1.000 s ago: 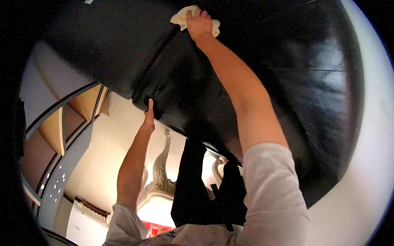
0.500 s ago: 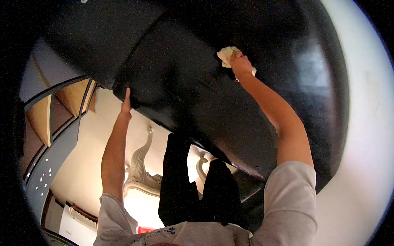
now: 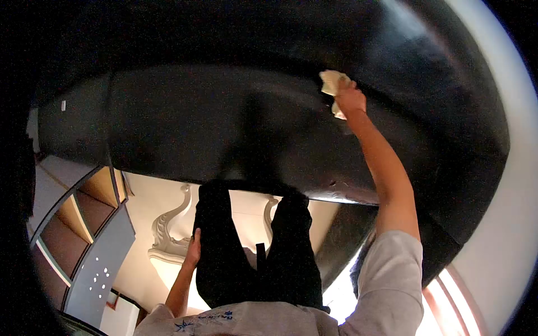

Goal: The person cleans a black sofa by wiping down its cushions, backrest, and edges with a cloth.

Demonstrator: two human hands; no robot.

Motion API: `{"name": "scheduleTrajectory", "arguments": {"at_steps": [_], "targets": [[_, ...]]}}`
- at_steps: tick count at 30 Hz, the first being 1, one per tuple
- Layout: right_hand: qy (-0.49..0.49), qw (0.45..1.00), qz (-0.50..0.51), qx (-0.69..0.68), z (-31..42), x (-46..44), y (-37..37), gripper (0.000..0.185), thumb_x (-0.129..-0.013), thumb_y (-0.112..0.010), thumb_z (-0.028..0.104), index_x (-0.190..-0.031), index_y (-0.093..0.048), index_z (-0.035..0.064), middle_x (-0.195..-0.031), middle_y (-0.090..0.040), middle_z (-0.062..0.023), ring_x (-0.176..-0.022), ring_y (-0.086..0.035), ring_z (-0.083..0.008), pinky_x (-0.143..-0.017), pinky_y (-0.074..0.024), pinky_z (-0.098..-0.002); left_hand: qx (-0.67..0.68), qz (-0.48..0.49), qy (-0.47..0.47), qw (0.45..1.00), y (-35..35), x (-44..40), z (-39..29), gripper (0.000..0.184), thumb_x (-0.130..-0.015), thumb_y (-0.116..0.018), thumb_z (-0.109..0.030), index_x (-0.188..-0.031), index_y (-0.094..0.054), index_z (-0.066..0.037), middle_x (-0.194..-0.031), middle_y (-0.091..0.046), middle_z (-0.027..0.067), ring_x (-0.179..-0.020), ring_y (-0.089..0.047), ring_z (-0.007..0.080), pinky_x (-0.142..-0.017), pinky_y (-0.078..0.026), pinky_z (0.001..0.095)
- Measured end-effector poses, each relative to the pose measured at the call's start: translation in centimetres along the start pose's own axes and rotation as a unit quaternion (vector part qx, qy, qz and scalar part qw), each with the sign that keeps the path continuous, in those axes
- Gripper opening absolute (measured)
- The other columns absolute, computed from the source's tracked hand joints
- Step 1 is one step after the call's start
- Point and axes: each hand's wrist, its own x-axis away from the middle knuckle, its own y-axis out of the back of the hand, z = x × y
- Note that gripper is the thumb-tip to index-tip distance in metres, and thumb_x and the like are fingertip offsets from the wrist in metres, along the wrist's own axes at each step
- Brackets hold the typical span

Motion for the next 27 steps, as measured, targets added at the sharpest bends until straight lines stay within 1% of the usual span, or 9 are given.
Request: {"name": "scheduleTrajectory", "arguments": {"at_steps": [5,6,10,15,16,17,20,21,27], "targets": [[-0.081,0.995,-0.001,-0.062,-11.1,3.1,-4.8,0.075,-0.093,-0.059,0.048,-0.154,-0.027,0.0211,-0.135,-0.049,-0.0241,-0.092,-0.069,-0.0390,-0.073,-0.0583,-0.0471,-0.141,-0.062,-0.006,0.988,-2.5,3.3,-4.9,0.098,-0.088,-0.051,-0.072,-0.140,-0.032,0.008,-0.116,-0.061,0.0377,-0.118,-0.057,0.0467,-0.101,-0.044,0.0492],[-0.083,0.991,-0.021,-0.104,-11.3,3.3,-5.1,0.073,-0.091,-0.063,0.046,-0.151,-0.031,0.0194,-0.125,-0.055,-0.0217,-0.096,-0.069,-0.0388,-0.076,-0.0581,-0.0479,-0.130,-0.062,-0.025,0.989,-3.4,4.0,-5.3,0.101,-0.086,-0.063,-0.062,-0.147,-0.022,0.006,-0.120,-0.057,0.0385,-0.117,-0.056,0.0490,-0.099,-0.046,0.0504],[-0.130,0.986,0.008,-0.101,-10.0,3.5,-4.0,0.072,-0.092,-0.061,0.048,-0.151,-0.030,0.0214,-0.133,-0.052,-0.0224,-0.103,-0.066,-0.0410,-0.084,-0.0565,-0.0478,-0.186,-0.130,-0.079,0.971,-6.8,9.7,-8.8,0.114,-0.075,-0.082,-0.042,-0.152,-0.013,0.004,-0.133,-0.040,0.0383,-0.115,-0.052,0.0531,-0.099,-0.046,0.0527],[-0.167,0.962,0.049,-0.212,-10.1,2.3,-4.7,0.080,-0.090,-0.057,0.058,-0.153,-0.028,0.0190,-0.131,-0.057,-0.0258,-0.108,-0.065,-0.0425,-0.085,-0.0555,-0.0500,-0.229,-0.145,-0.308,0.912,-9.5,10.0,-6.6,0.107,-0.074,-0.081,-0.040,-0.155,-0.017,-0.009,-0.136,-0.037,0.0378,-0.109,-0.056,0.0515,-0.095,-0.050,0.0517],[-0.160,0.949,-0.019,-0.271,-9.6,2.3,-6.6,0.082,-0.088,-0.055,0.064,-0.151,-0.033,0.0152,-0.121,-0.065,-0.0232,-0.105,-0.067,-0.0402,-0.088,-0.0544,-0.0482,-0.247,-0.082,-0.238,0.936,-9.8,10.7,-8.5,0.104,-0.075,-0.080,-0.041,-0.155,-0.019,-0.013,-0.136,-0.036,0.0365,-0.105,-0.059,0.0503,-0.090,-0.052,0.0518],[-0.210,0.943,-0.006,-0.260,-6.8,2.5,-5.6,0.081,-0.088,-0.053,0.067,-0.149,-0.038,0.0148,-0.118,-0.068,-0.0200,-0.102,-0.069,-0.0375,-0.088,-0.0547,-0.0465,-0.258,-0.017,-0.168,0.951,-9.8,10.5,-10.4,0.101,-0.075,-0.078,-0.043,-0.155,-0.020,-0.017,-0.137,-0.036,0.0352,-0.101,-0.061,0.0492,-0.085,-0.055,0.0518],[-0.186,0.952,-0.023,-0.242,2.2,4.5,-3.6,0.083,-0.086,-0.056,0.068,-0.147,-0.042,0.0130,-0.099,-0.070,-0.0170,-0.087,-0.071,-0.0298,-0.074,-0.0570,-0.0447,-0.276,0.004,-0.214,0.937,-9.4,8.3,-8.5,0.096,-0.077,-0.075,-0.047,-0.153,-0.023,-0.019,-0.135,-0.037,0.0339,-0.092,-0.065,0.0482,-0.076,-0.057,0.0530],[-0.171,0.951,-0.107,-0.235,5.7,5.0,-3.9,0.086,-0.082,-0.063,0.065,-0.148,-0.042,0.0134,-0.101,-0.067,-0.0173,-0.085,-0.069,-0.0304,-0.071,-0.0573,-0.0430,-0.241,-0.011,-0.232,0.942,-9.3,8.3,-7.7,0.095,-0.077,-0.074,-0.048,-0.153,-0.023,-0.019,-0.135,-0.038,0.0340,-0.091,-0.065,0.0483,-0.075,-0.057,0.0535],[-0.034,0.951,-0.034,-0.307,25.1,6.6,6.1,0.090,-0.080,-0.073,0.052,-0.152,-0.035,0.0130,-0.108,-0.062,-0.0220,-0.087,-0.070,-0.0328,-0.072,-0.0584,-0.0398,-0.302,0.018,-0.198,0.932,-9.3,8.6,-7.6,0.090,-0.081,-0.071,-0.044,-0.152,-0.025,-0.015,-0.140,-0.036,0.0324,-0.102,-0.061,0.0476,-0.080,-0.056,0.0511]]}}
